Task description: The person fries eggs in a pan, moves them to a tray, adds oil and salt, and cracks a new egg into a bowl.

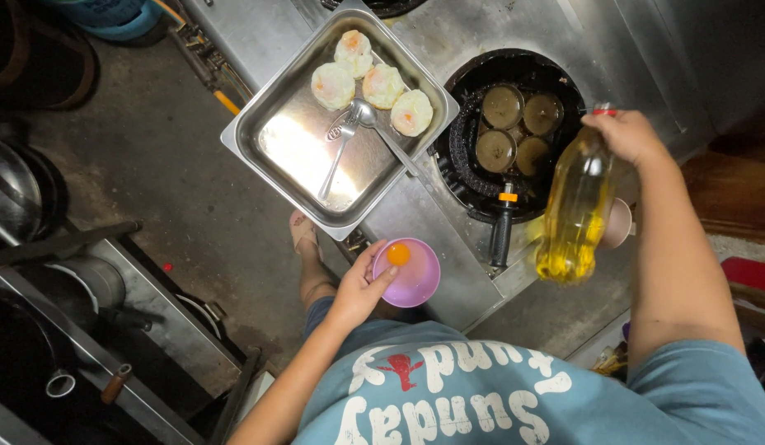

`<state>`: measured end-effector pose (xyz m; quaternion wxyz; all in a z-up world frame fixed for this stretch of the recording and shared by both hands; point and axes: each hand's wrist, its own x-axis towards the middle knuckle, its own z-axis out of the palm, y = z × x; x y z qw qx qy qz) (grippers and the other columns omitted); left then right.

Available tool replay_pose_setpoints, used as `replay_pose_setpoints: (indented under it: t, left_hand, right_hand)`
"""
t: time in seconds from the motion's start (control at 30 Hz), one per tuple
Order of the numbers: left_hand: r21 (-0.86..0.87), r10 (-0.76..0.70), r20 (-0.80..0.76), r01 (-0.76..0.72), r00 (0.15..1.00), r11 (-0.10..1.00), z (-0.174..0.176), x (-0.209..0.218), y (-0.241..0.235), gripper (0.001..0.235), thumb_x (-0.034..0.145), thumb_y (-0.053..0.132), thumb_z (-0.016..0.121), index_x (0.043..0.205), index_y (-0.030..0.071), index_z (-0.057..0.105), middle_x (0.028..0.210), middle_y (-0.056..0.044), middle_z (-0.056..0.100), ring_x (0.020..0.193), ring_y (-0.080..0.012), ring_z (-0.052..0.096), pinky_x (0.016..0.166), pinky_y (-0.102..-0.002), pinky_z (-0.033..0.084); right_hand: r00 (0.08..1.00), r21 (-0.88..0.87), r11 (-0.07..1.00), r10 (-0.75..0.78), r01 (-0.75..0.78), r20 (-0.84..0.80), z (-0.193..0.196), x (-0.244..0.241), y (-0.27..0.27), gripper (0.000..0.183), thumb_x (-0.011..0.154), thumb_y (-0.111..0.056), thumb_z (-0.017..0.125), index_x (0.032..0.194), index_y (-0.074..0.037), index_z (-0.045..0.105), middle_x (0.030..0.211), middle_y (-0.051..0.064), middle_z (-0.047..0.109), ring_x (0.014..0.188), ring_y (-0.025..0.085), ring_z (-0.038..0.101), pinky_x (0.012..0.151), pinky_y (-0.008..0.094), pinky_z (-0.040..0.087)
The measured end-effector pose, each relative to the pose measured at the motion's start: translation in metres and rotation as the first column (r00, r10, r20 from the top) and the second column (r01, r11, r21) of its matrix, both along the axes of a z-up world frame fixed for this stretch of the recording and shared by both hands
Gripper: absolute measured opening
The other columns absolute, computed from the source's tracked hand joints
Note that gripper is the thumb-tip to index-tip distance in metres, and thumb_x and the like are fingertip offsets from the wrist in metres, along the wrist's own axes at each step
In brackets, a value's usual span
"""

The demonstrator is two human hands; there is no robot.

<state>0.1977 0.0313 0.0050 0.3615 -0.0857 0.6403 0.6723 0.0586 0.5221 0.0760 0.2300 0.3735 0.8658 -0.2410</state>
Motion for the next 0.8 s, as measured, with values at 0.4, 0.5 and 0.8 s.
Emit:
replay_pose_setpoints:
  t: [0.4,0.5,0.8]
  left_hand:
    - [0.053,0.006,0.016,-0.007,1.000,0.999,-0.005,0.000,0.002,0.070,0.090,0.031,0.070,0.151,0.009,0.045,0.146,-0.005,0.059,0.131,-0.0148,0.058,0.112,-0.029,0.046]
    - [0.063,0.024,0.007,-0.024,1.000,0.998,-0.008,0.002,0.003,0.069,0.089,0.031,0.071,0.151,0.009,0.046,0.146,-0.005,0.058,0.131,-0.0130,0.057,0.112,-0.028,0.045]
    - [0.061,0.019,0.006,-0.019,1.000,0.998,-0.006,0.001,-0.005,0.069,0.090,0.032,0.070,0.151,0.011,0.046,0.144,-0.004,0.060,0.129,-0.0143,0.059,0.111,-0.029,0.047]
  right_hand:
    - [0.956,-0.019,0.999,0.019,-0.026,-0.293,0.032,0.023,0.011,0.022,0.109,-0.040,0.063,0.100,-0.020,0.068,0.096,0.000,0.065,0.093,0.019,0.060,0.093,0.039,0.043]
    - [0.954,-0.008,0.995,0.093,-0.099,-0.285,0.032,0.018,-0.007,0.024,0.104,-0.041,0.067,0.107,-0.017,0.073,0.099,0.003,0.069,0.090,0.019,0.060,0.085,0.035,0.042]
    - [0.973,-0.059,0.972,0.225,-0.228,-0.042,0.033,-0.007,-0.069,0.038,0.106,-0.041,0.056,0.098,-0.010,0.077,0.097,0.014,0.071,0.091,0.029,0.064,0.088,0.046,0.047]
